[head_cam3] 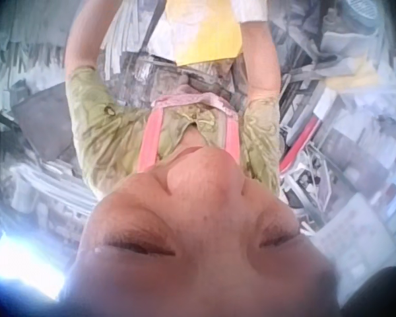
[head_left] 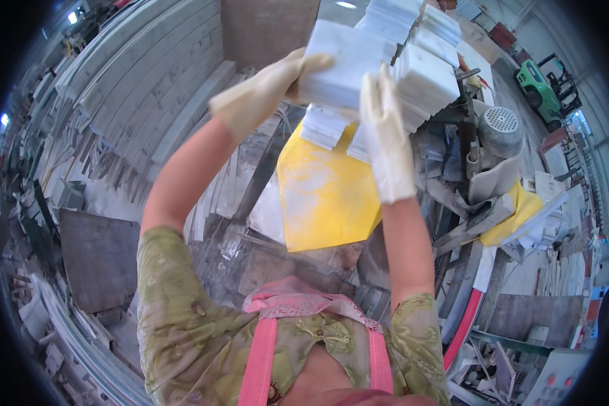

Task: The person repeatedly picks small white rectangular tiles from a nearby pile, places them onto a yellow board, and then transfers them to a growing stack on a conveyor. The person also briefly inspects a tile by turning it over before stacking. The process continues with the stack growing throughout the clip.

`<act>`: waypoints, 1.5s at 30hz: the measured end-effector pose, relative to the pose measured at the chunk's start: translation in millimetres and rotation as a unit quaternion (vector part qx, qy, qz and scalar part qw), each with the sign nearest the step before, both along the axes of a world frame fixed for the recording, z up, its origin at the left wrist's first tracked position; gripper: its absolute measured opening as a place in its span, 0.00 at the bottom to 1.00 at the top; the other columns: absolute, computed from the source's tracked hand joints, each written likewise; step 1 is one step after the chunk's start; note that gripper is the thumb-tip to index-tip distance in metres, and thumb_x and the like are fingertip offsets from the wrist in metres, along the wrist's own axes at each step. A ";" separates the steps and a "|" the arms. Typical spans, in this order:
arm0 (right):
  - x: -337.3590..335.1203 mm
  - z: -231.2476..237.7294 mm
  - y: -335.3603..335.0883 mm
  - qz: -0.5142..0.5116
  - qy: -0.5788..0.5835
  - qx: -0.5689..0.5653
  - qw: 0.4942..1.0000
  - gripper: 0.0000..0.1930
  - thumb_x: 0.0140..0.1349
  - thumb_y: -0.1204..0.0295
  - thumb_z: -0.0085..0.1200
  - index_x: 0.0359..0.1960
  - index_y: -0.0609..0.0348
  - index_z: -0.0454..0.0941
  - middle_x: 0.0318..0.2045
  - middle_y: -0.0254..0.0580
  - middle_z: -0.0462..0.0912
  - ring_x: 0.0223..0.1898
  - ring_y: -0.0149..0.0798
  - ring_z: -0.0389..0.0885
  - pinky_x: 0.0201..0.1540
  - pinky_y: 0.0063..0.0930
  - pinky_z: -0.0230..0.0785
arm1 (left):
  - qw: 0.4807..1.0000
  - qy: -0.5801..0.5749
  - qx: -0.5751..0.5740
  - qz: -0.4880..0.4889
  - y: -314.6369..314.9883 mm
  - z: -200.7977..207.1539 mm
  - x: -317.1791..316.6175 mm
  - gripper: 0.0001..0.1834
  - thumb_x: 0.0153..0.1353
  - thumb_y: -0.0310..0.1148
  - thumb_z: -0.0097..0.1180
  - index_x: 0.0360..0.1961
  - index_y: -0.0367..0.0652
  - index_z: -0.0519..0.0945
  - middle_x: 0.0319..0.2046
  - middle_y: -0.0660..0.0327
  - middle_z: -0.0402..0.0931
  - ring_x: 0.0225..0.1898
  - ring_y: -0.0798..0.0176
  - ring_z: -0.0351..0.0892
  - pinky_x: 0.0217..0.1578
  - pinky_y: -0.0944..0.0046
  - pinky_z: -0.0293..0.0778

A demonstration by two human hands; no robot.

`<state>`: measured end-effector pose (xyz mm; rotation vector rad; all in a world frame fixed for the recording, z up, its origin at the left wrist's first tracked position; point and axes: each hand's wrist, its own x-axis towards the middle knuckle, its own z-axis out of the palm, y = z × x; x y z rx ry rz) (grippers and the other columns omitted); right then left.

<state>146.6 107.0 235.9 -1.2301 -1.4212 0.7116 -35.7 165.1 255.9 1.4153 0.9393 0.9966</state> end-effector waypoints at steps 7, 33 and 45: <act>8.7 45.4 63.5 -0.078 -0.067 -0.126 0.987 0.34 0.74 0.52 0.41 0.70 0.67 0.58 0.64 0.56 0.73 0.51 0.50 0.87 0.56 0.37 0.72 | 0.996 0.018 -0.046 -0.071 83.5 11.4 33.0 0.31 0.64 0.58 0.57 0.54 0.41 0.81 0.43 0.60 0.82 0.41 0.67 0.79 0.41 0.68 0.69; -6.4 12.1 23.1 -0.214 -0.176 0.104 0.955 0.33 0.68 0.59 0.52 0.72 0.56 0.60 0.60 0.59 0.78 0.58 0.59 0.78 0.61 0.46 0.70 | 0.921 0.352 0.136 -0.098 66.1 42.4 27.0 0.26 0.74 0.43 0.34 0.61 0.36 0.72 0.48 0.49 0.80 0.49 0.51 0.83 0.52 0.58 0.78; 189.1 -119.6 -285.0 -0.445 -0.119 -0.031 0.887 0.22 0.73 0.76 0.47 0.67 0.68 0.70 0.65 0.50 0.76 0.68 0.42 0.72 0.71 0.35 0.60 | 0.938 0.268 0.220 0.005 87.1 6.1 16.9 0.34 0.73 0.55 0.40 0.68 0.40 0.68 0.58 0.47 0.72 0.55 0.51 0.76 0.56 0.55 0.71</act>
